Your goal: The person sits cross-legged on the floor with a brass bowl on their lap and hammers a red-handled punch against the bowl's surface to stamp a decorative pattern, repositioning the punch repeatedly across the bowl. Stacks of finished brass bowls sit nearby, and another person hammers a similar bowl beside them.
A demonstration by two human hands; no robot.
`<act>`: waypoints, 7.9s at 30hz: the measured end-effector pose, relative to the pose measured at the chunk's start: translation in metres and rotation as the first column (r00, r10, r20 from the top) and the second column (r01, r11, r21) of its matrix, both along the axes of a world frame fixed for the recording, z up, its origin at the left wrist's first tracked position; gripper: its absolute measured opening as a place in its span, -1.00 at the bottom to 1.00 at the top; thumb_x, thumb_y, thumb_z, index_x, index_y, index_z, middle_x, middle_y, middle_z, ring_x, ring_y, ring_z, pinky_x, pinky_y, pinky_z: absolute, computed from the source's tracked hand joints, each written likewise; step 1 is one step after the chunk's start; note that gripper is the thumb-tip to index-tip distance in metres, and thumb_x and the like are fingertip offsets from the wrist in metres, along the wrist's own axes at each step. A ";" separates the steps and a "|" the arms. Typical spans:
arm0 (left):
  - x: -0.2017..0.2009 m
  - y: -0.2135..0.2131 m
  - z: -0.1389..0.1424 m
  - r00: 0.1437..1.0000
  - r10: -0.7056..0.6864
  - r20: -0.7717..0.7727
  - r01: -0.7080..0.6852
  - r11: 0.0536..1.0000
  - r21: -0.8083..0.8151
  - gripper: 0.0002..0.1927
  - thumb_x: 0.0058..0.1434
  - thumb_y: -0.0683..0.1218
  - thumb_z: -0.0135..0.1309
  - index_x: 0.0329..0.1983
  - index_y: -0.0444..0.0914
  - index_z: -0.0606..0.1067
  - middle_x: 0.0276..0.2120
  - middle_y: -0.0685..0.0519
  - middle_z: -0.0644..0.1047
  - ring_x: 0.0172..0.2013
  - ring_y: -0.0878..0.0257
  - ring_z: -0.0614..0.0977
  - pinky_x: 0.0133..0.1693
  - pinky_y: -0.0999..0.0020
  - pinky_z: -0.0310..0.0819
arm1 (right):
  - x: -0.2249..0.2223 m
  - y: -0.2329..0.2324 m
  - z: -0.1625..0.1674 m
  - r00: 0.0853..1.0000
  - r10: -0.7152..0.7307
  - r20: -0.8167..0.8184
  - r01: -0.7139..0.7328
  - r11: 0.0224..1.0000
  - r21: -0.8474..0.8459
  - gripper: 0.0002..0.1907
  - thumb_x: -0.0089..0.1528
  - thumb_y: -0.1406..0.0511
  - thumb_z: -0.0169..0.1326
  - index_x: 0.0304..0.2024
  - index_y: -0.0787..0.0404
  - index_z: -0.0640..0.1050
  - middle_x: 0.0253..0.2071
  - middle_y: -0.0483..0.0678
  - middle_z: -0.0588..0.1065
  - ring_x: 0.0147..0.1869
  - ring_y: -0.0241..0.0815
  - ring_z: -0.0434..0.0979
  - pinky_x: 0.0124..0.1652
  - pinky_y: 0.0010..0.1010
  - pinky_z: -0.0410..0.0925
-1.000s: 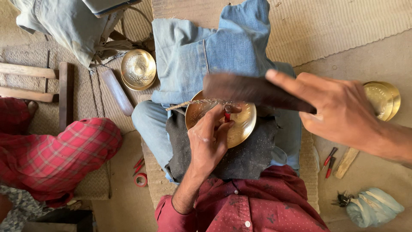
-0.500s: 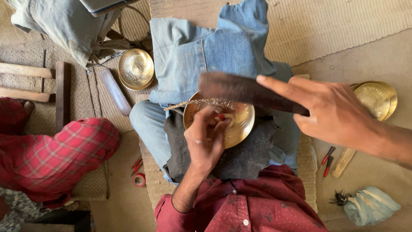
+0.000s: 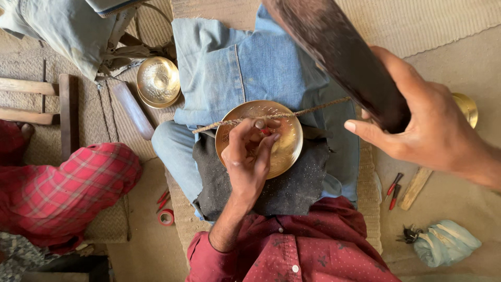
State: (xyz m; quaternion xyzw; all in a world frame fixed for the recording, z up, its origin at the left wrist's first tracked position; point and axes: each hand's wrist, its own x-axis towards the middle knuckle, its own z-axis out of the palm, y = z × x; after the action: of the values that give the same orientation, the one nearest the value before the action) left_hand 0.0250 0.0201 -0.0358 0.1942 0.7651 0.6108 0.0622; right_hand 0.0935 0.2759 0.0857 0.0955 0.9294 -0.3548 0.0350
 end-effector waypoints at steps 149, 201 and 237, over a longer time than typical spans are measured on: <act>-0.063 -0.051 0.066 0.899 -0.163 -0.407 -0.043 0.891 -0.452 -0.62 0.22 -0.29 0.23 0.11 -0.21 0.54 -0.21 0.04 0.62 -0.31 0.10 0.60 -0.23 0.23 0.49 | 0.020 -0.079 -0.092 0.956 -0.284 -0.072 0.238 0.896 -0.374 -0.52 0.17 0.39 0.33 0.08 0.30 0.42 -0.22 -0.10 0.57 -0.13 -0.35 0.58 -0.09 -0.48 0.46; 0.008 -0.036 0.003 0.957 0.012 -0.290 -0.104 0.947 -0.304 -0.61 0.20 -0.32 0.31 0.01 -0.26 0.42 -0.27 0.00 0.65 -0.34 0.20 0.73 -0.32 0.36 0.57 | -0.021 -0.033 -0.004 0.879 0.422 -0.221 -0.333 0.876 0.349 -0.04 -0.02 0.43 0.31 0.42 -0.16 0.35 -0.28 -0.12 0.47 -0.33 -0.09 0.52 -0.32 -0.23 0.49; 0.008 -0.031 0.010 0.944 0.016 -0.330 -0.106 0.961 -0.257 -0.52 0.15 -0.40 0.19 0.13 -0.34 0.39 -0.18 -0.05 0.64 -0.25 0.11 0.73 -0.25 0.30 0.63 | -0.025 -0.029 0.000 0.867 0.498 0.017 -0.368 0.617 0.695 -0.04 0.07 0.50 0.17 0.44 -0.37 0.30 -0.48 -0.15 0.34 -0.49 -0.22 0.45 -0.56 -0.35 0.39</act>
State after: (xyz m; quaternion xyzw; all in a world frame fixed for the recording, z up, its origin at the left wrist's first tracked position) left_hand 0.0328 -0.0110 -0.0262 0.2578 0.8468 0.4617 -0.0575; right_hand 0.0683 0.2473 0.0860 -0.1581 0.9872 0.0212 -0.0002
